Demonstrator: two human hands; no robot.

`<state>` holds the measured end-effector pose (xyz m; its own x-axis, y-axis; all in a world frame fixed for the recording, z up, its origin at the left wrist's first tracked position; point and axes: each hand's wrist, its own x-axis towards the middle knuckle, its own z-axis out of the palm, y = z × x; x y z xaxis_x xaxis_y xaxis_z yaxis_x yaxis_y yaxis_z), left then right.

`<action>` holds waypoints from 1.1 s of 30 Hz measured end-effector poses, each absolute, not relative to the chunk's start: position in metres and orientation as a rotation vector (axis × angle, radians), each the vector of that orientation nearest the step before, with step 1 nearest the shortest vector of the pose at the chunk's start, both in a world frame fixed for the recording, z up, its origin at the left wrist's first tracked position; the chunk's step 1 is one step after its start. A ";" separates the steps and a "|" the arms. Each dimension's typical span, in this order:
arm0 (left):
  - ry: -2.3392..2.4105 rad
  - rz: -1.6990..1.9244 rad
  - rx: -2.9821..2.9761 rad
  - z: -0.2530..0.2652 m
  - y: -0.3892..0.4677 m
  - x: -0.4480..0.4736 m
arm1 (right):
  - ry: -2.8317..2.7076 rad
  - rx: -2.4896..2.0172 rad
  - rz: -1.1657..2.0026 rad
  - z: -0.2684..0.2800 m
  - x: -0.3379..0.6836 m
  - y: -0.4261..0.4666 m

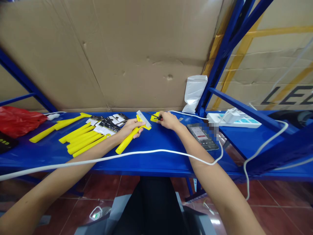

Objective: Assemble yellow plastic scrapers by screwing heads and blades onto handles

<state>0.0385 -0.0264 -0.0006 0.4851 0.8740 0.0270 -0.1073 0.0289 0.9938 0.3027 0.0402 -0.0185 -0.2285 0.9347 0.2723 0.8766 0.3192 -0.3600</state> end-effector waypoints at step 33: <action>0.924 0.769 1.310 -0.003 -0.024 0.042 | -1.267 -0.737 1.146 0.031 0.264 -0.002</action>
